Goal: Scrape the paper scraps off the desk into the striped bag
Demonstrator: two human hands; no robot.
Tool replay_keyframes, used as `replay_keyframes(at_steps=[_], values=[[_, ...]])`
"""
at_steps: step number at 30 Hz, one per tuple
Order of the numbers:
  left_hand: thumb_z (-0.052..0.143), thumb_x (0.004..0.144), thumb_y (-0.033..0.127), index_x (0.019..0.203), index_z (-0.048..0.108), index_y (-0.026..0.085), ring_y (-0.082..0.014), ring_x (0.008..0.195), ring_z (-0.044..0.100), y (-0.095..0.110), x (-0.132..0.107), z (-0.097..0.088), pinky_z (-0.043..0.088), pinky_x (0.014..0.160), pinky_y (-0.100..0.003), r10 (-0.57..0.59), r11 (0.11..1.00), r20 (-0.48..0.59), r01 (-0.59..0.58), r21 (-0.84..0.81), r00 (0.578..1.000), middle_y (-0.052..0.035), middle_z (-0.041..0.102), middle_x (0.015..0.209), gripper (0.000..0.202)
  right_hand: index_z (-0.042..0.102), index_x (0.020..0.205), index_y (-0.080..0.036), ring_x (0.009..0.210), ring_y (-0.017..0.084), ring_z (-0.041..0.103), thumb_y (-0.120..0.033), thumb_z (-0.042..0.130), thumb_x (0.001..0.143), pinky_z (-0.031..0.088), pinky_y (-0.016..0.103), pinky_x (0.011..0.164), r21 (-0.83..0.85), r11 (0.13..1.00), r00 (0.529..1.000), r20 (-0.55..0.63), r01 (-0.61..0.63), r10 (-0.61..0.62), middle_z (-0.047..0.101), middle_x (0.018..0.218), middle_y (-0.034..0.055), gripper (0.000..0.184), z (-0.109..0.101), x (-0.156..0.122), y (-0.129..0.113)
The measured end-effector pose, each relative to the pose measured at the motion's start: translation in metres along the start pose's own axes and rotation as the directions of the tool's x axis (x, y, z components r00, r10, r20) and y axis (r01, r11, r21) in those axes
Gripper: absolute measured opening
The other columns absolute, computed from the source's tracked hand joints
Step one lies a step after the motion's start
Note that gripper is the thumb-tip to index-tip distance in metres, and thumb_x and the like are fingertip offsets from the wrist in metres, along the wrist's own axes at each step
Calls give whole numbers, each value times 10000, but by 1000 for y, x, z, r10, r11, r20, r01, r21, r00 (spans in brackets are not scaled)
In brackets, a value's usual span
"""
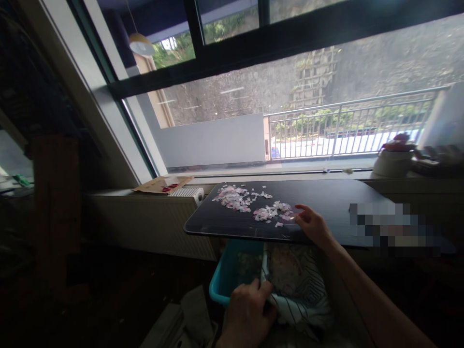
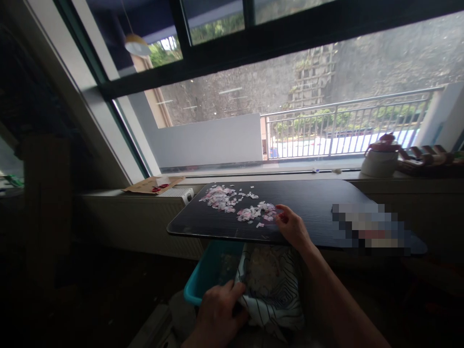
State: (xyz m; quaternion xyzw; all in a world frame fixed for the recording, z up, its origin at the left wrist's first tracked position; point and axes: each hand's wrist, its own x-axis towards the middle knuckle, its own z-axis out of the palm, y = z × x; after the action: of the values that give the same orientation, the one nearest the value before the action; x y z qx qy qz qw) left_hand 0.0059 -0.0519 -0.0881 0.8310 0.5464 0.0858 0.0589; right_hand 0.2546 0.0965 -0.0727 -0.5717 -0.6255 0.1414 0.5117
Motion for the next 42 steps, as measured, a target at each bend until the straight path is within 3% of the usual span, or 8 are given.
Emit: replay_keyframes(at_steps=[4, 10, 14, 20, 28, 34, 42], values=[[588, 764, 267, 943, 572, 261, -203, 786, 562, 0, -1, 0, 359, 669, -290, 3, 1000, -15, -3, -6, 1000, 9, 608, 876, 181, 644, 1061, -179, 618, 153, 571, -343, 540, 708, 458, 296, 664, -22, 999, 999, -17, -29, 29, 634, 687, -1, 403, -4, -3, -6], [580, 761, 250, 922, 567, 259, -199, 776, 554, 0, -1, 2, 339, 663, -285, 4, 1000, -39, -4, -4, 999, 5, 604, 866, 163, 612, 1141, -168, 665, 182, 594, -379, 497, 744, 446, 320, 679, -76, 990, 970, -220, -122, 103, 658, 753, 35, 464, -6, -3, -8], [583, 767, 265, 940, 571, 260, -202, 783, 556, -1, -1, 2, 340, 667, -289, 3, 1000, -40, -3, -1, 999, 2, 604, 872, 173, 627, 1119, -184, 679, 187, 598, -371, 508, 731, 441, 318, 678, -109, 986, 980, -168, -125, 106, 660, 749, 28, 447, -5, -2, -8], [589, 771, 264, 925, 566, 266, -194, 777, 554, -1, 0, 3, 341, 663, -287, 7, 1000, -41, -7, -6, 999, 15, 598, 862, 155, 636, 1096, -178, 678, 186, 599, -366, 502, 718, 442, 323, 694, -81, 987, 972, -201, -139, 120, 655, 725, 23, 444, -7, -3, -10], [590, 777, 272, 948, 566, 271, -198, 782, 548, -1, -1, 4, 339, 667, -289, 6, 1000, -41, -7, -19, 999, 12, 596, 875, 173, 659, 1038, -194, 668, 187, 598, -363, 506, 698, 436, 319, 681, -69, 987, 984, -120, -143, 134, 652, 680, 7, 409, -7, -4, -11], [586, 779, 266, 942, 569, 261, -194, 783, 548, 1, -1, -1, 335, 661, -284, 4, 1000, -18, -4, -26, 1000, 7, 599, 874, 164, 624, 1118, -185, 683, 191, 602, -391, 494, 739, 441, 328, 695, -88, 988, 976, -189, -127, 108, 670, 744, 25, 451, -5, -2, -5], [585, 785, 265, 941, 569, 267, -197, 791, 554, 2, 0, -2, 343, 670, -291, -8, 1000, -12, 8, 6, 1000, 11, 599, 881, 156, 626, 1124, -196, 674, 177, 594, -364, 503, 740, 452, 321, 699, -105, 990, 989, -123, -91, 77, 664, 737, 16, 437, -3, -1, -2]])
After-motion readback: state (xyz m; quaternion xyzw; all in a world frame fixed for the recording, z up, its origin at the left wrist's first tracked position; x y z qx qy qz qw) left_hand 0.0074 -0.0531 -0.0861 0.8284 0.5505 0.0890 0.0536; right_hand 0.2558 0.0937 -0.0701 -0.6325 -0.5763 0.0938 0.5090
